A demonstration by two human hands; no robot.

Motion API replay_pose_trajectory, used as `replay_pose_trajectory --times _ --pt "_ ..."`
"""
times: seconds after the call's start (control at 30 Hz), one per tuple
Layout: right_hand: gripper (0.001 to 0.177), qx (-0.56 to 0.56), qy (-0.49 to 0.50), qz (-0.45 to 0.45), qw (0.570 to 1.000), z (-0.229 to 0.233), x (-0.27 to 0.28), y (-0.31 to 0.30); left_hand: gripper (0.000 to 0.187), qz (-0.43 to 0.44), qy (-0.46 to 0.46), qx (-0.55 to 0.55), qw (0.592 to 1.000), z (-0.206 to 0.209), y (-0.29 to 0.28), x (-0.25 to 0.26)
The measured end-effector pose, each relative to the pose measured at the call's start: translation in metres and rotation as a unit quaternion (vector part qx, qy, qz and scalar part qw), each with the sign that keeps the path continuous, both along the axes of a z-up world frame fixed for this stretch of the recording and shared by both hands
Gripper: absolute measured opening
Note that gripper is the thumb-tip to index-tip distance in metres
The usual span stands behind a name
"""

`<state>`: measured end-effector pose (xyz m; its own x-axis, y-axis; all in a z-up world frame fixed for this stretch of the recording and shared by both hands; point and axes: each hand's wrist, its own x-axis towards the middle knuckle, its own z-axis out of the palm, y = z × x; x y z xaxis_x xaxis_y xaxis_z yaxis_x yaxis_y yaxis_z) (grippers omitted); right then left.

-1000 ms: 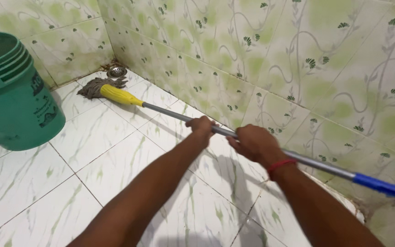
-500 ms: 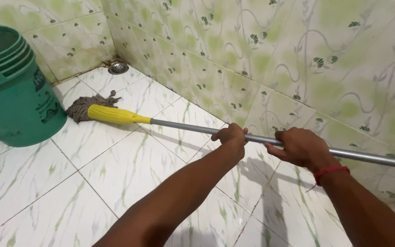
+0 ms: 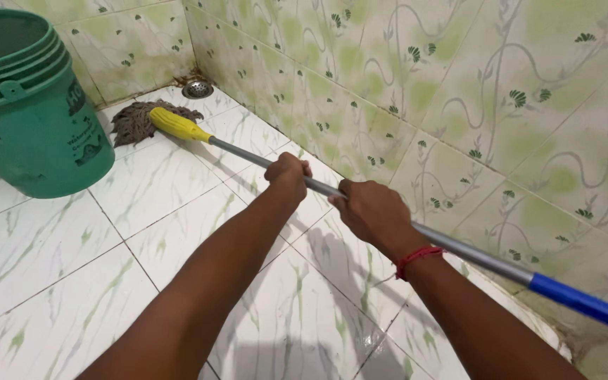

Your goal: The person uses a mop by hand to clean the tiled floor of a room, repeatedly moving the mop head across the surface and around a green bucket.

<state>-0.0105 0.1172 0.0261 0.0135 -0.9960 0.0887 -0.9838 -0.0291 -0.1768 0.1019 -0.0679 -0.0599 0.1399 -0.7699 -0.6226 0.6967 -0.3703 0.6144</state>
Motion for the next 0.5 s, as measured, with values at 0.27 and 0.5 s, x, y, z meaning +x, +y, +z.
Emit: replay_pose_trajectory --times 0.27,0.5 --pt "0.047 0.215 -0.203 -0.080 0.952 0.046 -0.039 -0.035 0.018 0.029 0.064 -0.033 0.997 0.030 0.015 -0.017" --pt "0.057 0.279 -0.203 -0.156 0.926 0.153 -0.095 0.010 0.017 -0.031 0.187 -0.027 0.981 0.080 0.052 -0.095"
